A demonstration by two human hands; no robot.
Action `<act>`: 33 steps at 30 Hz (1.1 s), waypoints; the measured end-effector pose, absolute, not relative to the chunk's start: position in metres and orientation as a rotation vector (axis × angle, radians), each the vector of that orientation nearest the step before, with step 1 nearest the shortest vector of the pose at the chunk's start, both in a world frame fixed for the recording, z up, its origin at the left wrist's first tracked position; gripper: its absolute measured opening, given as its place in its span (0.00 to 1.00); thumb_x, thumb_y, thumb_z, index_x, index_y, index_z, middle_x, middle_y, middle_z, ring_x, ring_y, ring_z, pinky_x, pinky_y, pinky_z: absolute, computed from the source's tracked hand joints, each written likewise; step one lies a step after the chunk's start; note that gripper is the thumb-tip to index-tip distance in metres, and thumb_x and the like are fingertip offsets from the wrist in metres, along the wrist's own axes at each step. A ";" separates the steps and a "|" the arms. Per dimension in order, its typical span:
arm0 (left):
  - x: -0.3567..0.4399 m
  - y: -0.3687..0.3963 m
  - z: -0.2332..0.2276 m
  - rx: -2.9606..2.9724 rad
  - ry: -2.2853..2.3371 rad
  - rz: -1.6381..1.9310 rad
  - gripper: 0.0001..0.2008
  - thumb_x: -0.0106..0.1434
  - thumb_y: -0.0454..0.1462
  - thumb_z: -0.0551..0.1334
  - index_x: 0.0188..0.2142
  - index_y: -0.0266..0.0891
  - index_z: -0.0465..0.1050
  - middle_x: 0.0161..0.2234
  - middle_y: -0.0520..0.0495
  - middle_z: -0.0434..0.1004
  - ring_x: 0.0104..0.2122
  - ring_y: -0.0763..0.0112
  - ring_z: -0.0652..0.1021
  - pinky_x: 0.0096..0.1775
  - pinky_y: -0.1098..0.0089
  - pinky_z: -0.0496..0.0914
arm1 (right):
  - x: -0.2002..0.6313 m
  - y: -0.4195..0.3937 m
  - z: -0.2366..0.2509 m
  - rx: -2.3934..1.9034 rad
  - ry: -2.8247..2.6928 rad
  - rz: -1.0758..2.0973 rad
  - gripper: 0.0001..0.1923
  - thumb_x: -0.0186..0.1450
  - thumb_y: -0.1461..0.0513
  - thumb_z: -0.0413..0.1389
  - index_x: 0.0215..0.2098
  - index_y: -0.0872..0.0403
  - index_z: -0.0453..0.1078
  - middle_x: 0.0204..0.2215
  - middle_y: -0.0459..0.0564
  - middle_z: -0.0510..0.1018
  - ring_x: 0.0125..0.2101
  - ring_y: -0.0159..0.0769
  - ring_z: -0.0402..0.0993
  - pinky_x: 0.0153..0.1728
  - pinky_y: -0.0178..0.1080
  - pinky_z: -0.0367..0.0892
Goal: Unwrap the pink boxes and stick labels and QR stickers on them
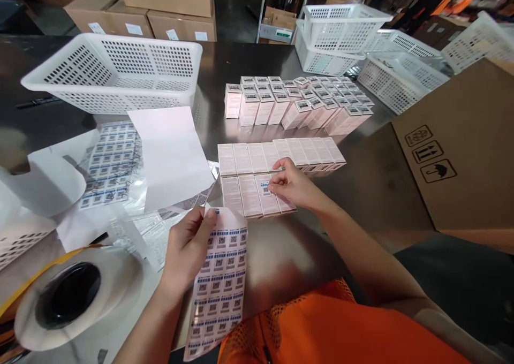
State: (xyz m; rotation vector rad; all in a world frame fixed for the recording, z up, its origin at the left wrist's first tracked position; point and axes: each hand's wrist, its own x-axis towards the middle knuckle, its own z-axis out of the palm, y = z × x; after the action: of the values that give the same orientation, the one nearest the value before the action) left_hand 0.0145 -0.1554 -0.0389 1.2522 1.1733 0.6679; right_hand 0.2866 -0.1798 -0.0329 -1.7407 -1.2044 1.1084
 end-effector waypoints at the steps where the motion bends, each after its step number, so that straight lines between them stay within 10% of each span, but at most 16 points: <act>1: 0.014 -0.156 -0.039 1.253 1.177 0.666 0.23 0.60 0.56 0.63 0.25 0.39 0.65 0.20 0.55 0.58 0.21 0.76 0.59 0.22 0.75 0.55 | 0.286 -0.180 -0.033 -1.744 -1.209 1.101 0.22 0.53 0.58 0.57 0.42 0.48 0.51 0.23 0.36 0.73 0.19 0.28 0.60 0.22 0.32 0.55; 17: 0.015 -0.155 -0.041 1.304 1.181 0.636 0.24 0.61 0.57 0.62 0.25 0.40 0.65 0.20 0.56 0.58 0.22 0.76 0.59 0.23 0.75 0.55 | 0.275 -0.179 -0.025 -2.068 -1.380 0.775 0.21 0.54 0.67 0.59 0.41 0.49 0.55 0.24 0.40 0.73 0.26 0.37 0.71 0.30 0.37 0.61; 22: 0.015 -0.155 -0.039 1.323 1.169 0.665 0.23 0.63 0.55 0.61 0.26 0.39 0.65 0.21 0.55 0.59 0.23 0.76 0.60 0.24 0.74 0.56 | 0.279 -0.180 -0.020 -2.106 -1.412 0.435 0.29 0.48 0.62 0.69 0.44 0.51 0.63 0.43 0.52 0.72 0.39 0.43 0.71 0.39 0.42 0.64; 33: 0.019 -0.157 -0.031 1.274 1.010 0.731 0.20 0.63 0.52 0.63 0.27 0.37 0.72 0.22 0.53 0.65 0.23 0.76 0.63 0.25 0.75 0.59 | 0.179 -0.207 -0.008 -1.584 -1.624 0.462 0.08 0.64 0.64 0.63 0.41 0.50 0.76 0.38 0.48 0.83 0.39 0.39 0.78 0.42 0.43 0.71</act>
State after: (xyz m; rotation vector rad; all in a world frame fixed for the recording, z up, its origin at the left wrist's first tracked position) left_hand 0.0190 -0.1568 -0.0305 1.2736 1.0101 0.7313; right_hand 0.1791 -0.2068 -0.0081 -1.5837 -1.6244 0.4617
